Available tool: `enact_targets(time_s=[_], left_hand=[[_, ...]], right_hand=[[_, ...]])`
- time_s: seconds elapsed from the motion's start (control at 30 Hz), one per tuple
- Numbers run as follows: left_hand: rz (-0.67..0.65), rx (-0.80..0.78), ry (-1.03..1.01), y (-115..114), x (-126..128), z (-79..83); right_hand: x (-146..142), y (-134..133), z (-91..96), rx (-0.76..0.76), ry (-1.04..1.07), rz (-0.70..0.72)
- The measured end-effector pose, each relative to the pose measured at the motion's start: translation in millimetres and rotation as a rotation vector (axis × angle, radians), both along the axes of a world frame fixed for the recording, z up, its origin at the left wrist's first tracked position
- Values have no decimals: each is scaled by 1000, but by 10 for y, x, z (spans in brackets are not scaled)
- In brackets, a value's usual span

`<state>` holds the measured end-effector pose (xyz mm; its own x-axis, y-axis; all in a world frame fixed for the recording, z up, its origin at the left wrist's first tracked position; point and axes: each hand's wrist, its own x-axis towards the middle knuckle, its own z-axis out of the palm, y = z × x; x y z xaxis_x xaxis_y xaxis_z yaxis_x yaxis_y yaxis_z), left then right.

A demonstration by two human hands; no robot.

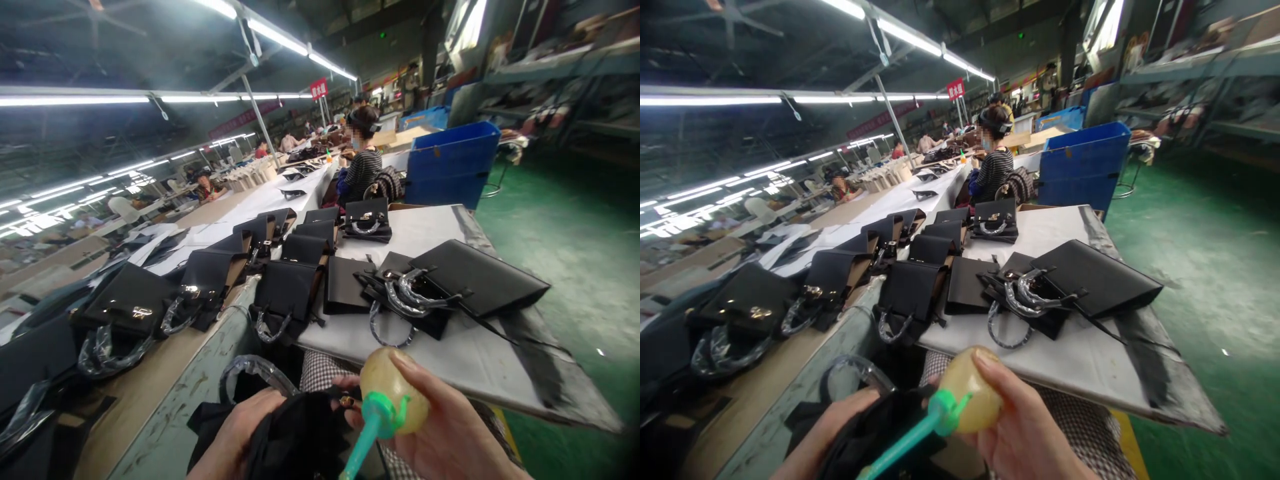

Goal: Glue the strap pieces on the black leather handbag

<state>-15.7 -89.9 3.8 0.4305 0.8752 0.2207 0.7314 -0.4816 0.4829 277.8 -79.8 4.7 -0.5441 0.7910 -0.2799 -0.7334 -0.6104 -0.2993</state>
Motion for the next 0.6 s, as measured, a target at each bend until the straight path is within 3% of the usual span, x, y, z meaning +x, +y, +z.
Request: enact_targets(time_s=[0.17, 0.33, 0.5, 0.6], left_hand=[[-134, 60, 15, -35, 63, -8], [-25, 188, 110, -82, 73, 29], [-412, 411, 258, 5, 139, 85], [-507, 438, 423, 21, 181, 160]], right_hand=[[66, 80, 59, -28, -80, -77], [-79, 270, 239, 51, 73, -10], [-345, 440, 333, 171, 49, 167], [-417, 508, 375, 234, 12, 224]])
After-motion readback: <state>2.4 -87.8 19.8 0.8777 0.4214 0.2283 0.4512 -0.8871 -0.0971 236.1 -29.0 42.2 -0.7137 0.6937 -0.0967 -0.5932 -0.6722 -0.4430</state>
